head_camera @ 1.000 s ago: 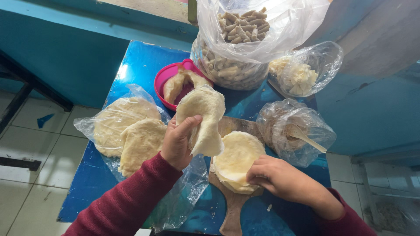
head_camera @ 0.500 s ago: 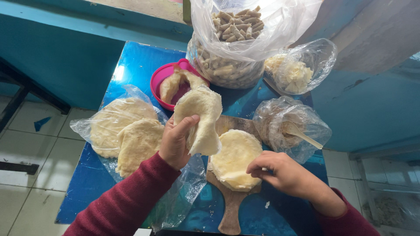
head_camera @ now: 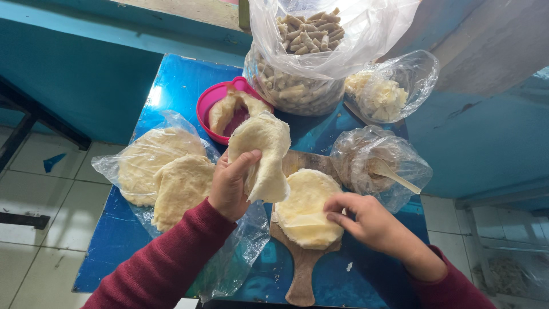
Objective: The person stretches and thins round pieces of dough by hand, pulling each disc outward to enlarge it, then stacks the shaped dough pieces on a plastic sheet on the table. The person works through the dough pieces one at a time, occasionally repositioning them on a wooden board.
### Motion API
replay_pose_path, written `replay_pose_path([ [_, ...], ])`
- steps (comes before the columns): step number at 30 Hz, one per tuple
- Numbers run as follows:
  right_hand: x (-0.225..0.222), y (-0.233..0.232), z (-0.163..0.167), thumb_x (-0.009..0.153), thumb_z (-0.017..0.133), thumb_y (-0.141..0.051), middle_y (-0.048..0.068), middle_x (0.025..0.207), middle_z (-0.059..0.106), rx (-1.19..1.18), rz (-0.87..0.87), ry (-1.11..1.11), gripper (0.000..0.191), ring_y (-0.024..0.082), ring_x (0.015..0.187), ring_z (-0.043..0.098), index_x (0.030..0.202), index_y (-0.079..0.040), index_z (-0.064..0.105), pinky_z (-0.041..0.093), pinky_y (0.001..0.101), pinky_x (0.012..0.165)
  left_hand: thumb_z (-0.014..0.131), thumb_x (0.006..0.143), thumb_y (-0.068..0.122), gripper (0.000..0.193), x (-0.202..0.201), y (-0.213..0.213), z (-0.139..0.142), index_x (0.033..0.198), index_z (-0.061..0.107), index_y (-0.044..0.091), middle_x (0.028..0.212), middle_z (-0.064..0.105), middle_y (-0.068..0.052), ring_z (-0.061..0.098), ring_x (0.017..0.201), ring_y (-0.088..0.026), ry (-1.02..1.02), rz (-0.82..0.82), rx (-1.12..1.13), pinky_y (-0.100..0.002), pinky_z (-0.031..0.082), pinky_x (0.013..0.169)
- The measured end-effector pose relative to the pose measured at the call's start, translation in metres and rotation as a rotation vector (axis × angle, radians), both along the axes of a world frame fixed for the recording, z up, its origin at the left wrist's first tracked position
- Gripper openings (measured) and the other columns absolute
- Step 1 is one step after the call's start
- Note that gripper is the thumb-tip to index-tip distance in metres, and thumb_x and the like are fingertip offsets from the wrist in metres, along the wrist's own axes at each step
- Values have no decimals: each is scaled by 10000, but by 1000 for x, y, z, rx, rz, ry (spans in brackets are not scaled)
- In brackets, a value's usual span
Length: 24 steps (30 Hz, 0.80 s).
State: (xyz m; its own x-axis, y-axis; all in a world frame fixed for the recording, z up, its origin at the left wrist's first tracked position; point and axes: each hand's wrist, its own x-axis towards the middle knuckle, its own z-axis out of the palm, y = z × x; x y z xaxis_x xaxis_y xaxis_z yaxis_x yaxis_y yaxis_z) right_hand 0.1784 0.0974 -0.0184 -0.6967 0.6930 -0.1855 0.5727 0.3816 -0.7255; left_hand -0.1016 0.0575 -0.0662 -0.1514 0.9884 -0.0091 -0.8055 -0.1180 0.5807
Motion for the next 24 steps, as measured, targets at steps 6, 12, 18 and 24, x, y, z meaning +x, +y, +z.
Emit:
replay_pose_path([
  [6,2,-9,6,881,720,-97,72,980,707,222,239,24,287,248,936,670,1167,-118,717,536,355,827,633,941,40,312,0,0,-1,1253,644,25,1124,719,-81,705,1000,-180,8,-7,-5,-357,576,883],
  [12,4,-16,20,848,791,-128,28,978,745,277,380,115,260,230,935,683,1102,-99,740,513,375,851,629,945,61,344,4,-3,1,1288,618,39,1149,711,-75,702,1018,-184,11,-54,-18,-364,573,899],
  [18,-23,-34,26,834,822,-162,33,979,699,691,94,313,220,236,937,673,1020,-109,717,529,352,854,599,958,106,412,21,-13,3,1365,560,51,1235,684,-79,685,1114,-198,-48,-200,-26,-377,559,969],
  [24,-56,-40,29,779,813,-173,96,1003,670,925,84,258,294,294,951,640,1042,-74,725,506,408,836,564,1017,183,444,28,-22,5,1431,498,36,1290,661,-106,671,1169,-215,-101,-330,3,-383,535,1007],
])
